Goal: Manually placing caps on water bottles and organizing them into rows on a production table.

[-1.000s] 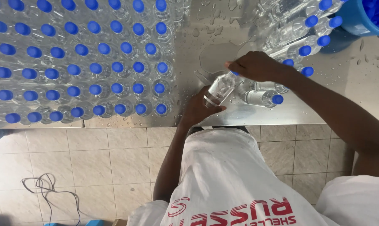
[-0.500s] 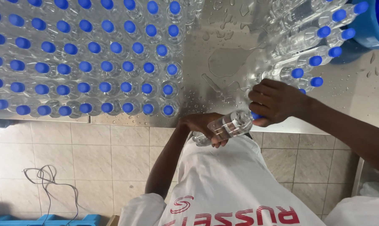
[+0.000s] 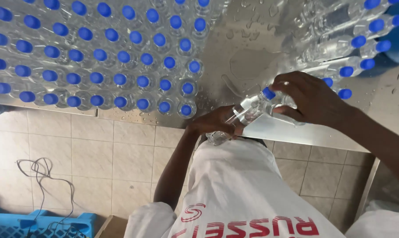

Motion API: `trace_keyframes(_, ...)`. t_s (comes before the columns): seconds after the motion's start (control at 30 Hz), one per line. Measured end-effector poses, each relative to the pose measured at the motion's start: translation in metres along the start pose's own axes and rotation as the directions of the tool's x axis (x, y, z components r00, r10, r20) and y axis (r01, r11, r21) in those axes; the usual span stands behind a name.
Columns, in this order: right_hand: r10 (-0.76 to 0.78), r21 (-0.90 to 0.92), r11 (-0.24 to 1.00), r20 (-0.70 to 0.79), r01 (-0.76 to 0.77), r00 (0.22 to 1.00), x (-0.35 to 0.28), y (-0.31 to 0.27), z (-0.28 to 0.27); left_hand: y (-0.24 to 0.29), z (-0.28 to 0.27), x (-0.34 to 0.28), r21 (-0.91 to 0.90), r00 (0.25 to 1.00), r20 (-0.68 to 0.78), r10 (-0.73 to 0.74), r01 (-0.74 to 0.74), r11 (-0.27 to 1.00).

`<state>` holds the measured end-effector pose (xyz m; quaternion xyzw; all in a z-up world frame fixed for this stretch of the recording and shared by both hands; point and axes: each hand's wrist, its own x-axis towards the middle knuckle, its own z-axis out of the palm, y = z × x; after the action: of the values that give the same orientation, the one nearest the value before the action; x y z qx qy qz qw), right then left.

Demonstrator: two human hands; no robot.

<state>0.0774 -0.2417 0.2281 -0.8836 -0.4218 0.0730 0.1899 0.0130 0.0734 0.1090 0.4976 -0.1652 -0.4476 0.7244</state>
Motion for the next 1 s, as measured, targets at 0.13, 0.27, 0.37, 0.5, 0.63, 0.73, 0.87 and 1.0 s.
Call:
trace_keyframes(0.13,-0.384,-0.278,0.884,0.024,0.375,0.923,0.007,0.0,-0.002,0.01,-0.005,-0.002,-0.255,0.953,0.279,0.121,-0.048,0.966)
trace_keyframes(0.27,-0.539,-0.345,0.788,0.012,0.509,0.842,0.015,-0.006,-0.001,0.005,0.003,0.0,-0.402,0.851,0.491,0.185,0.033,0.915)
trace_keyframes(0.37,-0.685,-0.38,0.679,-0.021,0.627,0.729,0.028,-0.013,-0.009,-0.007,0.009,0.008,-0.515,0.749,0.607,0.264,0.118,0.849)
trace_keyframes(0.5,-0.749,-0.295,0.651,-0.103,0.7,0.654,0.032,-0.021,-0.011,-0.012,0.028,0.018,-0.595,0.706,0.632,0.319,0.179,0.783)
trace_keyframes(0.63,-0.188,0.126,0.967,-0.229,0.22,0.955,0.03,-0.021,-0.006,0.051,0.034,0.004,-0.274,0.908,0.411,0.078,0.041,0.961)
trace_keyframes(0.73,0.476,0.334,0.812,0.096,-0.478,0.874,0.029,0.011,0.021,0.081,0.05,0.009,0.352,0.966,-0.172,-0.195,0.245,0.903)
trace_keyframes(0.87,0.739,0.052,0.219,0.643,-0.974,0.201,0.029,0.09,0.07,-0.013,0.078,0.071,0.752,0.609,-0.454,0.65,0.653,-0.087)
trace_keyframes(1.0,0.736,0.037,0.41,0.577,-0.911,0.354,0.071,0.071,0.026,-0.043,0.033,0.098,0.844,0.657,-0.507,0.559,0.509,0.168)
